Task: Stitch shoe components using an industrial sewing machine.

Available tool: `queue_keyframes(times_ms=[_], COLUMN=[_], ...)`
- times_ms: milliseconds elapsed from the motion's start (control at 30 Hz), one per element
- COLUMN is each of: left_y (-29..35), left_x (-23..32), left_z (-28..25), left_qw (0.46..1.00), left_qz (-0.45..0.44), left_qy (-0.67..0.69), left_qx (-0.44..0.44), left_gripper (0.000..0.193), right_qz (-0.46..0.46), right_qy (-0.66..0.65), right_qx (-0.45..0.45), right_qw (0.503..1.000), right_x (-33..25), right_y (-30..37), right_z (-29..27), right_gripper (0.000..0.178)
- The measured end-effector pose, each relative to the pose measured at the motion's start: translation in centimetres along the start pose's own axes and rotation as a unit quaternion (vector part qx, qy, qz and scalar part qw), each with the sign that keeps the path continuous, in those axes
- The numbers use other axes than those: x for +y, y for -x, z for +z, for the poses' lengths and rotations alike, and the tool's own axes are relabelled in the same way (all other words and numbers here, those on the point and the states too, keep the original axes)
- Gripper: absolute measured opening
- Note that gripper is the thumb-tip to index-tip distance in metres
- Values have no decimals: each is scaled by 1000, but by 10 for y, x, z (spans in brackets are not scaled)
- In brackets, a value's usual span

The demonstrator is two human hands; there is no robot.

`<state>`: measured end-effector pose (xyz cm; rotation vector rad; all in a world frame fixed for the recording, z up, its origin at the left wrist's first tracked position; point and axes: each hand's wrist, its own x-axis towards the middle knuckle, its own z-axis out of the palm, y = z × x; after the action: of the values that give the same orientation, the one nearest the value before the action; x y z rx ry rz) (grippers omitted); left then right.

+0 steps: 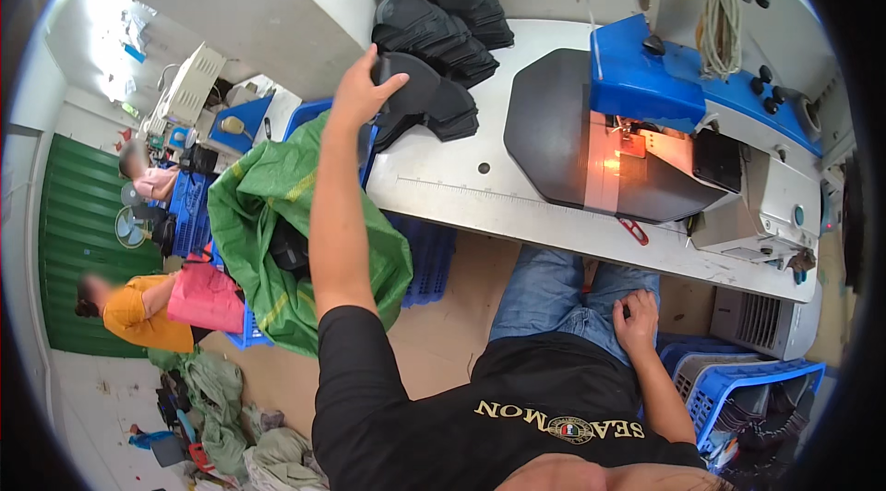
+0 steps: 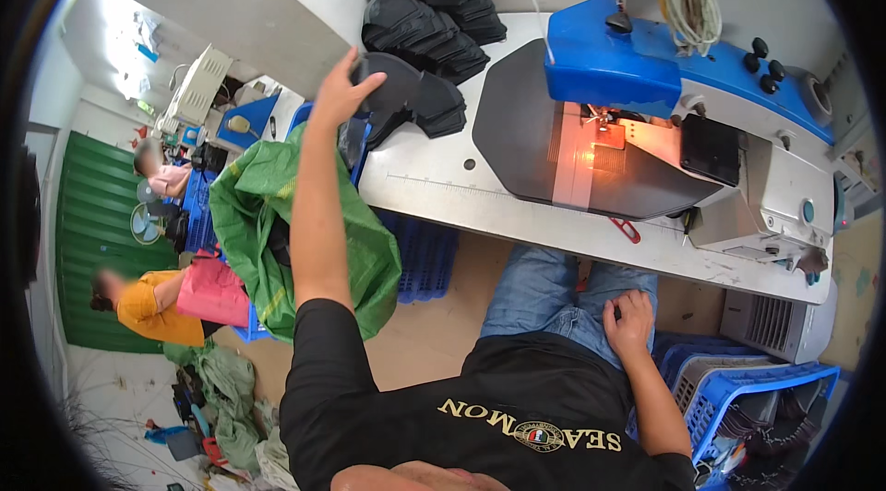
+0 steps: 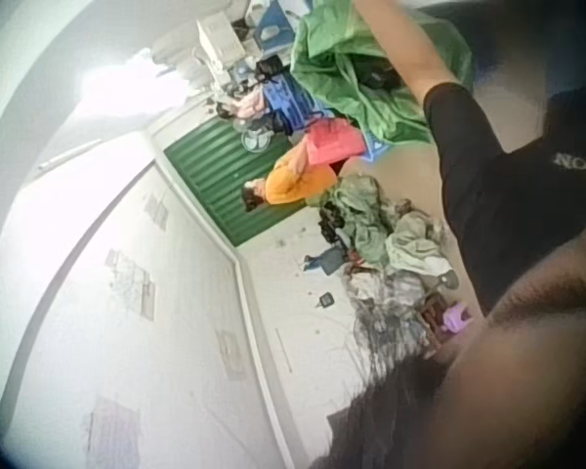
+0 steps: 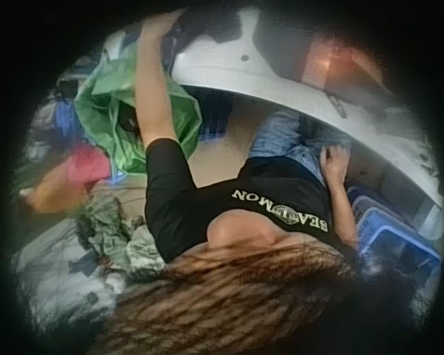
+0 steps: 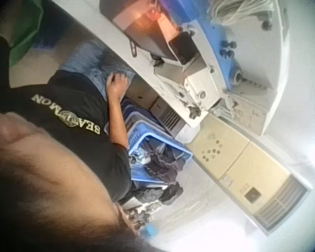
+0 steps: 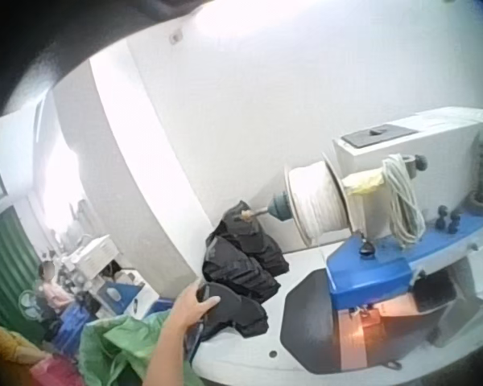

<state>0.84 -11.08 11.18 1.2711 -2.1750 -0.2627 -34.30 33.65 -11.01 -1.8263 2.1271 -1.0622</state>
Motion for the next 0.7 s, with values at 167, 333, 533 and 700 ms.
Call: queue_keyframes(times_ms=[167,333,533,700], left_y=[18,22,13,9], left_x=[-48,-53,-46,-46], left_z=[100,125,132,138], left_qw=[960,986,986,991], left_qz=[-182,-134,-32,-49], left_qy=[-122,-96,-160,-123], left_qx=[-175,-15,-24,-25], left_gripper=[92,73,45,53], right_qz=[18,11,1,13], right_qy=[6,2,-1,3], right_qx=[10,8,3,4], right_qw=[1000,1000,1000,1000], right_x=[1,3,4,5], right_y=[-1,0,-6,-7], right_z=[0,0,4,6], right_gripper=[13,14,15,15])
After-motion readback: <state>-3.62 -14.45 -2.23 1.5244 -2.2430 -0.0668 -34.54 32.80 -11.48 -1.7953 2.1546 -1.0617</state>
